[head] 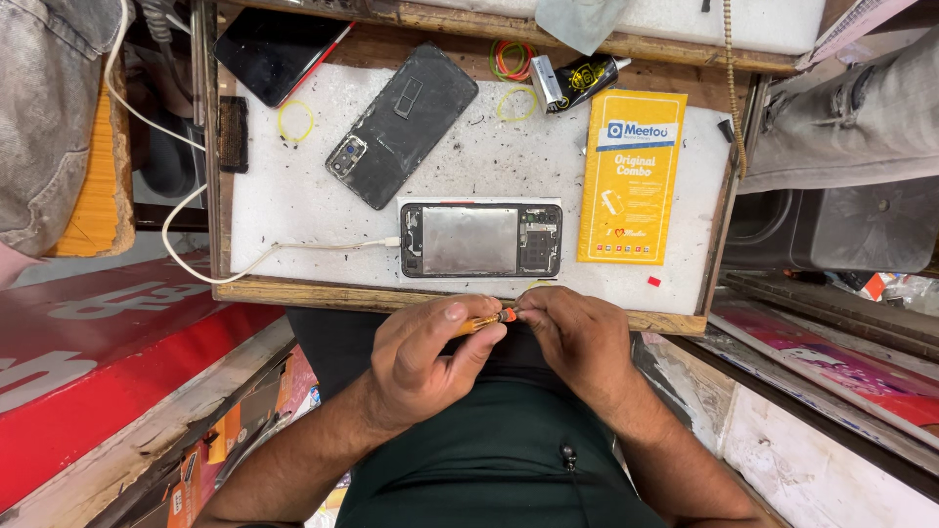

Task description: The person uses a precision screwdriver to remove screws from a disassembled smartphone, then handles the back cover and a replacement battery package. They place the back cover onto the phone chassis and continue adjusting components on the workbench.

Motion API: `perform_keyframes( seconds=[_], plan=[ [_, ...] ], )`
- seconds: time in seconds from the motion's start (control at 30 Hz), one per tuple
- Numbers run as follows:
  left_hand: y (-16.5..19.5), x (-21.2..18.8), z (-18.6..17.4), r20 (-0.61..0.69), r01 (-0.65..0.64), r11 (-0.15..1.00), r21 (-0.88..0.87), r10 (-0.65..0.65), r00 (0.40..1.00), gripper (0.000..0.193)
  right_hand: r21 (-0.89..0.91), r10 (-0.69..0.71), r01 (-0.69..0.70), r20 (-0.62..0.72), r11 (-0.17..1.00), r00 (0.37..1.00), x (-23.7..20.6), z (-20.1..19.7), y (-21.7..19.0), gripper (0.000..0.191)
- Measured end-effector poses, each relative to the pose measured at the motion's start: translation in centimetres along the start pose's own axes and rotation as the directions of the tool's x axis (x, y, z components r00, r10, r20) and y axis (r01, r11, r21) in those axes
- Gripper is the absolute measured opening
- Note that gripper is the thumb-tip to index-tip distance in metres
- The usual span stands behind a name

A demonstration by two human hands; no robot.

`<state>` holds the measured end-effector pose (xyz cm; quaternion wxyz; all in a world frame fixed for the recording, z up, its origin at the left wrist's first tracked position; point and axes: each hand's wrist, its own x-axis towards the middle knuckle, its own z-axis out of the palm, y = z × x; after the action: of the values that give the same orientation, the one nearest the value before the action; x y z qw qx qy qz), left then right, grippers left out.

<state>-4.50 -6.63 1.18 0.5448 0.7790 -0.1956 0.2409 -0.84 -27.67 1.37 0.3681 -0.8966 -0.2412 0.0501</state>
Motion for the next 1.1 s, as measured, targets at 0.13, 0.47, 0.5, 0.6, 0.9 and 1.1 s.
perform_keyframes(
  seconds=[0.13, 0.47, 0.5, 0.6, 0.9, 1.1],
  plan=[
    [-0.1, -0.1, 0.1, -0.008, 0.008, 1.0, 0.01, -0.008, 1.0, 0.071, -0.015, -0.008, 0.008, 0.002, 1.0, 1.0, 0.0, 0.0, 0.0, 0.013],
    [0.2, 0.6, 0.0, 0.023, -0.045, 0.995, 0.091, 0.043, 0.999, 0.07, 0.014, 0.029, -0.029, -0.005, 0.999, 1.0, 0.0, 0.0, 0.1, 0.013],
    [0.2, 0.8, -0.1, 0.032, -0.058, 0.994, 0.092, 0.055, 0.998, 0.069, 0.01, 0.021, -0.021, -0.006, 1.0, 1.0, 0.0, 0.0, 0.1, 0.013],
    [0.3, 1.6, 0.0, 0.054, -0.092, 0.993, 0.076, 0.088, 0.995, 0.069, -0.03, -0.014, 0.014, -0.008, 0.999, 1.0, 0.2, -0.2, 0.0, 0.013],
    [0.5, 2.9, -0.2, 0.175, -0.114, 0.993, -0.005, 0.113, 0.978, 0.073, -0.097, -0.005, 0.006, 0.011, 0.995, 1.0, 0.5, -0.5, -0.2, 0.018],
    [0.0, 3.0, 0.2, 0.139, -0.143, 0.99, 0.005, 0.141, 0.98, 0.076, -0.104, -0.009, 0.006, -0.024, 0.995, 1.0, 0.6, -0.7, 0.0, 0.023]
  ],
)
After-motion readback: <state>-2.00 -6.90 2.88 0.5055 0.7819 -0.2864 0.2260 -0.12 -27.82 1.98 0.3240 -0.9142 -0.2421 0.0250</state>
